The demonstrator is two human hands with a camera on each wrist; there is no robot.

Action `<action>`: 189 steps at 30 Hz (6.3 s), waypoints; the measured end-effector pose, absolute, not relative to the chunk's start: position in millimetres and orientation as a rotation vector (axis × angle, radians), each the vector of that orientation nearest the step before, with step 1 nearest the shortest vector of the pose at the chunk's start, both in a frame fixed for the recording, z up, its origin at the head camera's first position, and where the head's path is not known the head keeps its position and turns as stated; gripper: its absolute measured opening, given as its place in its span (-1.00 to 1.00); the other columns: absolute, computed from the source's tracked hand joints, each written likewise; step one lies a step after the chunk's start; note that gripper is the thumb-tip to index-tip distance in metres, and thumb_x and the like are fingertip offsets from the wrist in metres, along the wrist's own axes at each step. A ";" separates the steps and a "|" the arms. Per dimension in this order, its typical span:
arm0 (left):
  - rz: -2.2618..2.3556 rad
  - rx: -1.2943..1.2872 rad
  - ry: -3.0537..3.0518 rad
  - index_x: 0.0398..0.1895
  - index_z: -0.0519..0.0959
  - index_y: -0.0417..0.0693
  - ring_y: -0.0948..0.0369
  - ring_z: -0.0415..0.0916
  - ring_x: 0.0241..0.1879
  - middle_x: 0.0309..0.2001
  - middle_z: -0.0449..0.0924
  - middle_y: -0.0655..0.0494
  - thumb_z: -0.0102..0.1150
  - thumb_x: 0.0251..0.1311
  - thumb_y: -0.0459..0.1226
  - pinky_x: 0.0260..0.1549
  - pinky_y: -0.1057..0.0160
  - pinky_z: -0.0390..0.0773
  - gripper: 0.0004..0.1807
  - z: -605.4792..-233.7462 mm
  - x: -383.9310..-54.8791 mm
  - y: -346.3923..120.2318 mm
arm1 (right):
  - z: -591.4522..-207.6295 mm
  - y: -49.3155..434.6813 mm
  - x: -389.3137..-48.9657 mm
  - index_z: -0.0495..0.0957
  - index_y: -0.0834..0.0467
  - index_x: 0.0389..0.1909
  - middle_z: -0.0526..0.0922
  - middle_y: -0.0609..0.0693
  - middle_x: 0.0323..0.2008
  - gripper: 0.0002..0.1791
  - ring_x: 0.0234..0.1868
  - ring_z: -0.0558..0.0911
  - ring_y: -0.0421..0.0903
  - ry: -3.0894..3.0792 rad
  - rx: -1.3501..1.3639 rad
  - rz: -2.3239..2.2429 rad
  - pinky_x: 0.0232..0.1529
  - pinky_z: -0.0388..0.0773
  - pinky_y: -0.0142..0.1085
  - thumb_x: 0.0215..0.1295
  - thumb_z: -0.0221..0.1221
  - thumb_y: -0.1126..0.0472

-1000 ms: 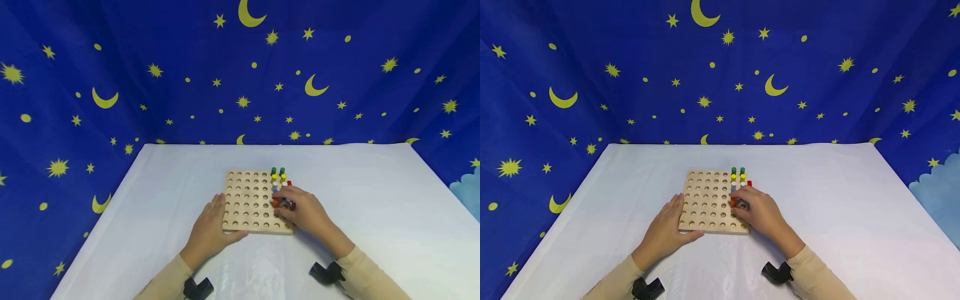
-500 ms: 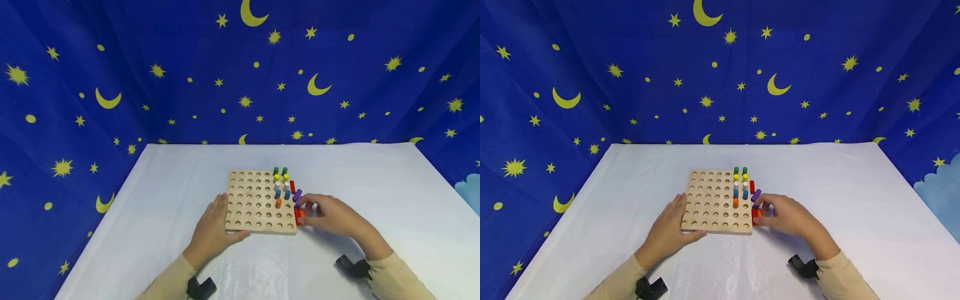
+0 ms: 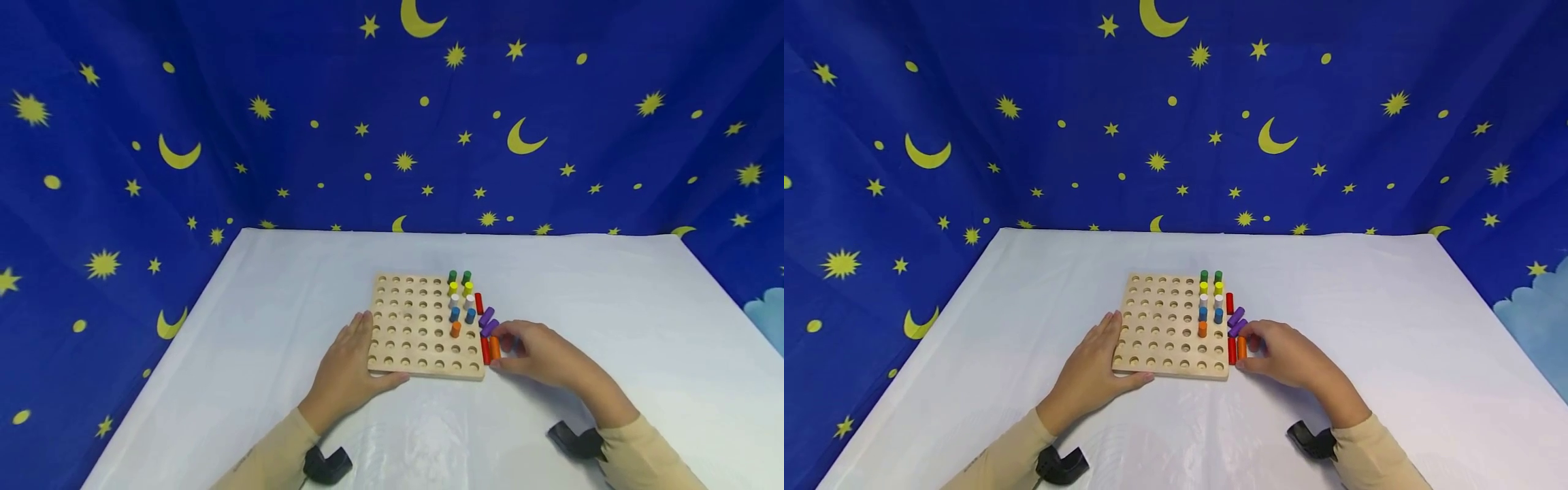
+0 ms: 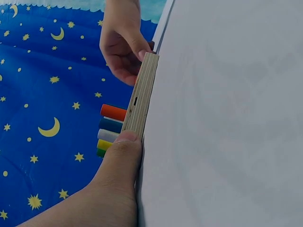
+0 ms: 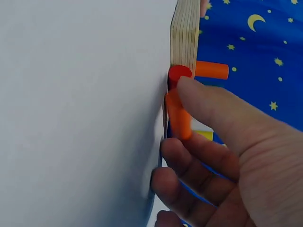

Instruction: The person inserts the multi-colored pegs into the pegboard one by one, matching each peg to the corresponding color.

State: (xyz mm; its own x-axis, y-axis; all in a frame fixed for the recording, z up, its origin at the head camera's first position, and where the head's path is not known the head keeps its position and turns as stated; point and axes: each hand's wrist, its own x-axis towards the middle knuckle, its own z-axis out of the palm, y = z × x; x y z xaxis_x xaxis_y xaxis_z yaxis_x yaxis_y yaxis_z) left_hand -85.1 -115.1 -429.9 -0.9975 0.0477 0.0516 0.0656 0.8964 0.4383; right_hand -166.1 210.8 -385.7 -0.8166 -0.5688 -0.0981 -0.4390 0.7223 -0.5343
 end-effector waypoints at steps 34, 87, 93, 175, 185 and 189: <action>-0.698 -0.147 -3.010 0.56 -0.07 -0.29 -0.05 -0.03 0.57 0.56 -0.01 -0.20 0.21 -0.13 0.51 0.52 -0.05 0.10 0.43 -427.3 -88.6 -117.4 | -404.7 175.6 -176.0 0.59 0.04 -0.23 0.69 -0.09 -0.34 -0.71 -0.41 0.54 -0.19 2.833 -0.844 -1.181 -0.43 0.49 -0.42 0.07 0.47 0.26; -0.691 -0.155 -3.037 0.57 -0.10 -0.29 0.00 -0.09 0.58 0.57 -0.02 -0.16 0.21 -0.09 0.48 0.55 0.02 0.02 0.41 -432.1 -92.4 -121.0 | -390.1 197.4 -170.5 0.55 0.05 -0.03 0.62 -0.09 -0.33 -0.58 -0.35 0.52 -0.15 2.583 -0.807 -1.018 -0.39 0.54 -0.42 0.07 0.43 0.31; -0.715 -0.173 -3.017 0.56 -0.08 -0.30 -0.01 -0.08 0.58 0.57 0.00 -0.18 0.22 -0.10 0.48 0.55 0.01 0.03 0.41 -431.0 -94.4 -120.8 | -385.6 186.4 -165.7 0.58 0.08 -0.01 0.72 -0.07 -0.28 -0.57 -0.45 0.54 -0.16 2.530 -0.841 -1.255 -0.48 0.51 -0.40 0.08 0.46 0.26; -0.724 -0.162 -3.030 0.57 -0.10 -0.30 -0.01 -0.12 0.59 0.57 -0.05 -0.18 0.19 -0.12 0.52 0.55 0.00 0.01 0.44 -434.0 -95.1 -120.4 | -394.5 176.0 -235.0 0.28 0.25 0.44 0.42 0.26 0.19 -0.35 0.22 0.43 0.17 2.705 -0.692 -0.570 0.30 0.40 0.10 0.40 0.19 0.16; -0.724 -0.166 -3.026 0.57 -0.13 -0.31 0.00 -0.14 0.59 0.58 -0.07 -0.19 0.19 -0.09 0.49 0.57 0.02 -0.04 0.43 -431.1 -97.0 -120.4 | -391.8 180.5 -237.0 0.23 0.30 0.46 0.43 0.29 0.19 -0.34 0.24 0.44 0.19 2.670 -0.732 -0.673 0.32 0.40 0.13 0.41 0.16 0.19; -0.729 -0.172 -3.026 0.56 -0.13 -0.32 0.00 -0.14 0.59 0.58 -0.07 -0.19 0.19 -0.08 0.49 0.57 0.02 -0.04 0.42 -430.5 -97.3 -120.3 | -393.8 181.1 -237.2 0.28 0.28 0.43 0.46 0.23 0.14 -0.37 0.15 0.48 0.12 2.672 -0.710 -0.720 0.23 0.46 0.07 0.39 0.15 0.19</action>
